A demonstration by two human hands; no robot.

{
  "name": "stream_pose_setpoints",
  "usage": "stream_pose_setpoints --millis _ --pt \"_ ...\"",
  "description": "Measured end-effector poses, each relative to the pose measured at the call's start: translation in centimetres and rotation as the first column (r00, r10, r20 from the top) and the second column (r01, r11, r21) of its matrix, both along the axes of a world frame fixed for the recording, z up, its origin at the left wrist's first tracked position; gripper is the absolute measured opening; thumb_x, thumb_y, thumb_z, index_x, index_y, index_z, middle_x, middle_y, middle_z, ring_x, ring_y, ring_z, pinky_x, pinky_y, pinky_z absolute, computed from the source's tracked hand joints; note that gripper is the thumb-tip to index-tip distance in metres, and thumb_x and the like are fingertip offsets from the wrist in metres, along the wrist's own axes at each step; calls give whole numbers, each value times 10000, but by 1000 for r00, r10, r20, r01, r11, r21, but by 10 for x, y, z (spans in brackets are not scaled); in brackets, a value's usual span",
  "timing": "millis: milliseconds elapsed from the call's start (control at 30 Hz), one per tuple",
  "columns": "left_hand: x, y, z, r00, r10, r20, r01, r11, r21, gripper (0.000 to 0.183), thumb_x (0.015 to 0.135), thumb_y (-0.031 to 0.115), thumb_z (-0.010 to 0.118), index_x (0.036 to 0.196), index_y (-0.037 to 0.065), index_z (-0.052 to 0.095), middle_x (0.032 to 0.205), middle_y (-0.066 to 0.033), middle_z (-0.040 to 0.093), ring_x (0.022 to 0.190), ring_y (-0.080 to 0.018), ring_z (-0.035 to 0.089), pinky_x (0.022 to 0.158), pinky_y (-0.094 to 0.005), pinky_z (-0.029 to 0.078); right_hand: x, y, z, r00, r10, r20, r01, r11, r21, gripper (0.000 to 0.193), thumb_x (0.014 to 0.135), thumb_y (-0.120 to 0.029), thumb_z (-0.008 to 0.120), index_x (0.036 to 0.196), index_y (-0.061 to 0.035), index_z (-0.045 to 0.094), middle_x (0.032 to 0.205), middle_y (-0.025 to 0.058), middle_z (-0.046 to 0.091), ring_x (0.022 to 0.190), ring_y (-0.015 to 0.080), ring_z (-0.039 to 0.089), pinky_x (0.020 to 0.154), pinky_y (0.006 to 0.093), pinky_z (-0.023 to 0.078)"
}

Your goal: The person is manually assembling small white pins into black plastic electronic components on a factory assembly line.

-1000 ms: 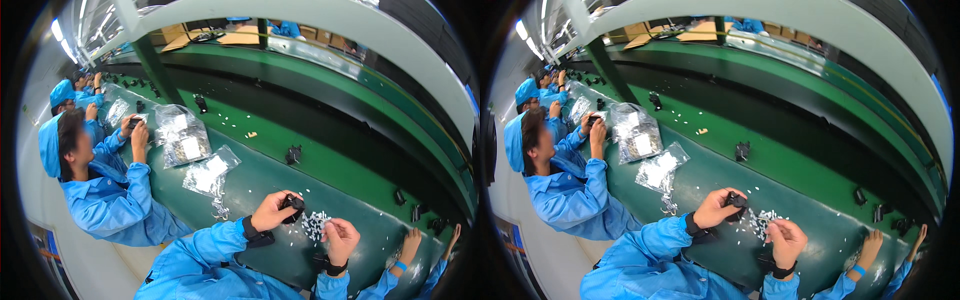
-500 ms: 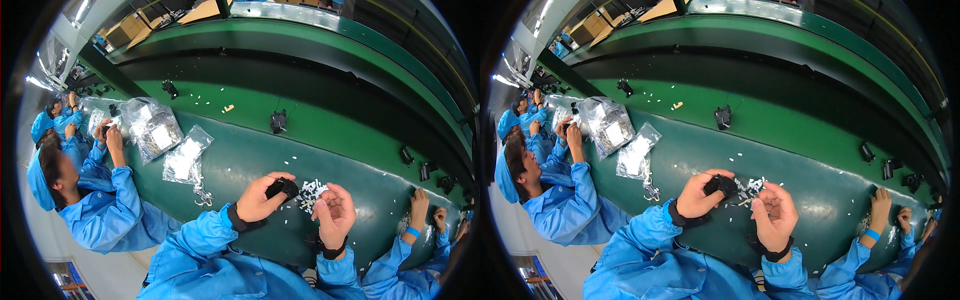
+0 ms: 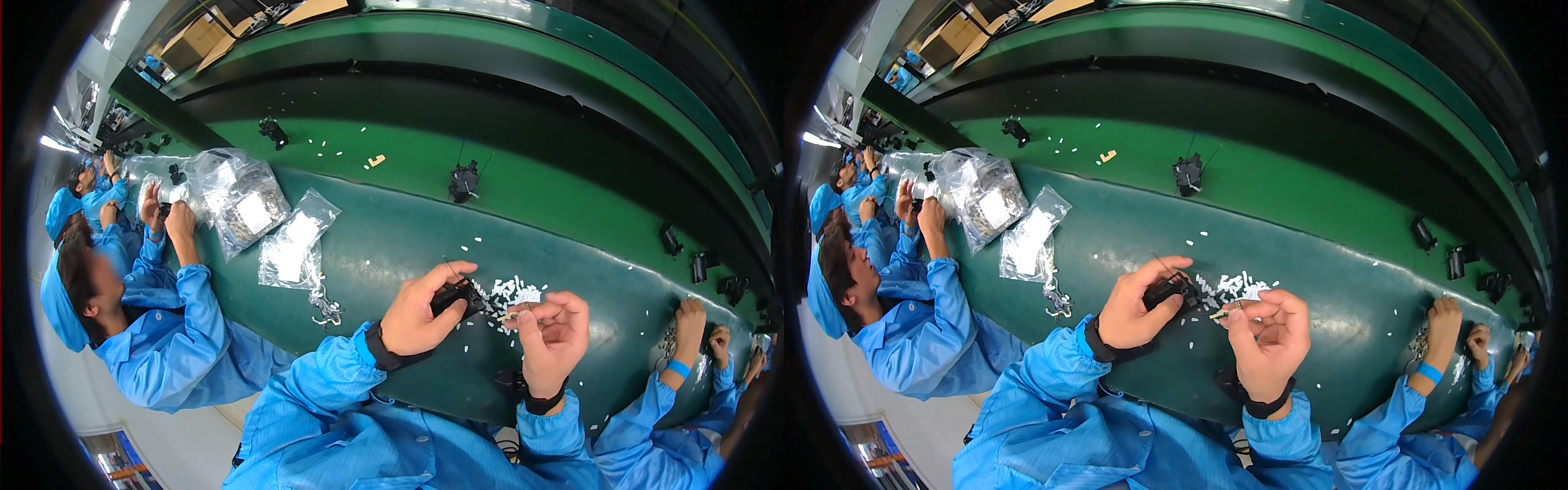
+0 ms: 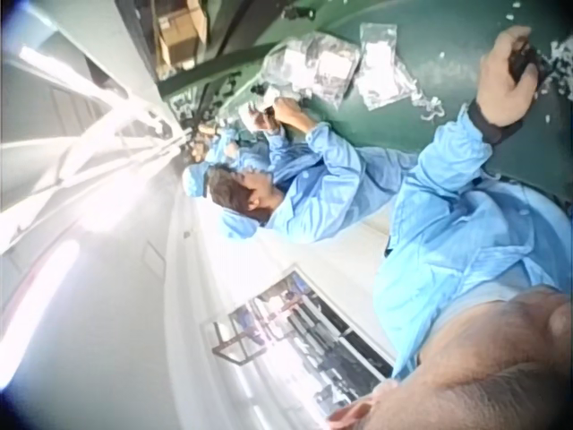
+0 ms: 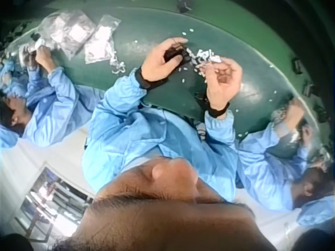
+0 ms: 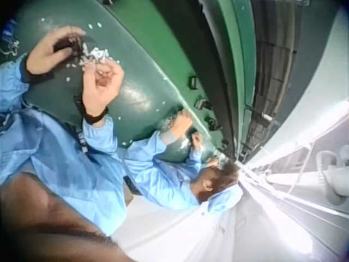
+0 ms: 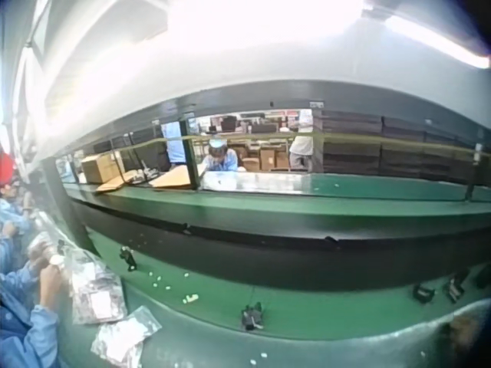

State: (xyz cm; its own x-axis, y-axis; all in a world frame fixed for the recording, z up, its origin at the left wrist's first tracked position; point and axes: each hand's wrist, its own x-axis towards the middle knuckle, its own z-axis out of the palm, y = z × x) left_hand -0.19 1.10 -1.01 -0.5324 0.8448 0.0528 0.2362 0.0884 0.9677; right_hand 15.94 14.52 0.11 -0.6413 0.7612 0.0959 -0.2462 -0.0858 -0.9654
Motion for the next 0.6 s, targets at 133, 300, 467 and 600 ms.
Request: stream_pose_setpoints --millis 133,300,467,600 --pt "3 1 -8 995 -55 79 46 993 106 588 849 -43 587 1383 34 355 1127 -146 651 879 -190 641 830 -293 509 -3 0 -3 998 47 -51 -46 999 20 367 905 101 639 1219 4 475 961 94 639 950 228 701 828 339 594" --pt "-3 -6 2 900 -254 355 248 967 64 576 958 144 588 1402 49 234 1292 -212 589 809 -186 649 657 -259 518 -8 -4 -3 959 266 -100 -269 963 -14 340 937 49 640 1225 -11 469 969 86 632 927 221 696 817 321 561" --pt "-8 -8 3 662 -229 714 60 965 254 720 988 264 632 1505 90 162 1373 -238 555 760 -151 637 561 -246 510 -14 -6 -15 987 128 -99 -145 971 -192 291 969 13 614 1219 -17 469 975 82 631 852 197 689 807 328 581" --pt "-7 -1 -3 780 -265 566 163 961 225 715 928 -10 662 1526 88 283 1385 -198 567 837 -93 596 659 -223 497 -12 -15 -14 962 168 -216 -257 827 -501 227 1004 -33 568 1214 -34 481 987 75 627 854 169 683 820 371 630"
